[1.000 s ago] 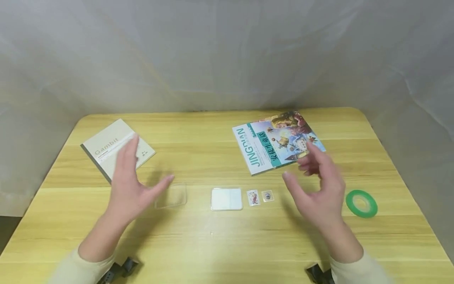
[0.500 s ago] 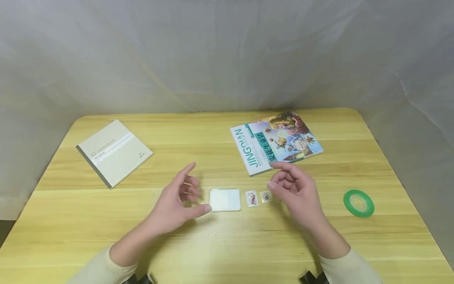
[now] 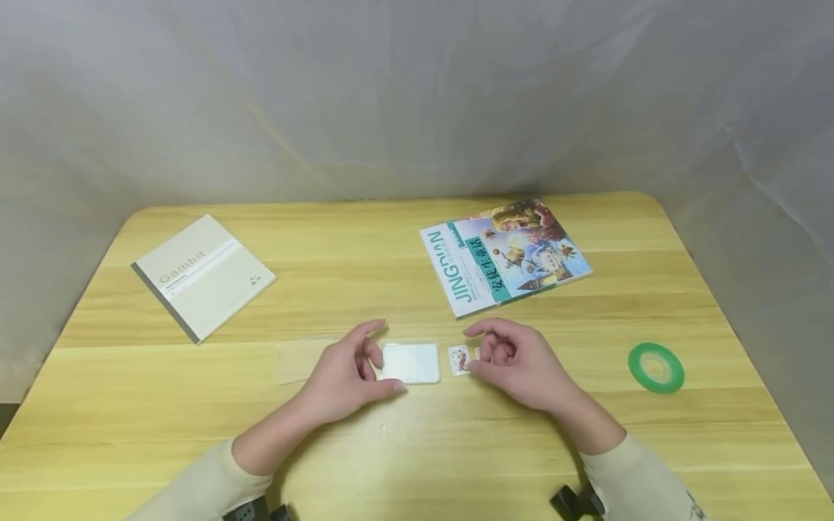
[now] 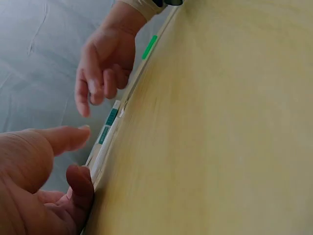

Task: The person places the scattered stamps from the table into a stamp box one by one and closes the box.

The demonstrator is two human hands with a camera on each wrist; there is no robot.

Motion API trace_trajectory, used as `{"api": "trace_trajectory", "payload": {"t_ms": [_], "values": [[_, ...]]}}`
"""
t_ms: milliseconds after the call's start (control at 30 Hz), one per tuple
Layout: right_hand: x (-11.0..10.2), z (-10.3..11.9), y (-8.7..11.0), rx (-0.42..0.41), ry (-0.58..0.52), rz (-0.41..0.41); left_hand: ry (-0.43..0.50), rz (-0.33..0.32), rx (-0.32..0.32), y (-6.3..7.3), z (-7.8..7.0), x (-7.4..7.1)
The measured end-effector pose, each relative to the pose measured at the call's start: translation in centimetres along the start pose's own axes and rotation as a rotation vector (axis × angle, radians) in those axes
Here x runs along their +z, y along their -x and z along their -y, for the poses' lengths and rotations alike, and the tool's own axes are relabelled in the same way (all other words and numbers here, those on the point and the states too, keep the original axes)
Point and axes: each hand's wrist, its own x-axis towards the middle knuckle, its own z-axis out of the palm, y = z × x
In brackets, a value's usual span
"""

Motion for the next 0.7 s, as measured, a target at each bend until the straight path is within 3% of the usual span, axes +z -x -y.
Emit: {"api": "trace_trajectory", "payload": {"t_ms": [300,500,700], "values": [[0.4,-1.1,-0.6,0.081,0.188,-0.002,-0.051,0.021,0.026,-0.2,0.5,0.3],[0.6,-1.0,-1.0,0.106,0.324,0.042,-0.067,0.015,0.044,-0.1,0.6,0.4],[0.9,-0.5,-1.2,0.126,0.383,0.069,-0.091,0.000,0.064,-0.1,0.7,0.5]]}}
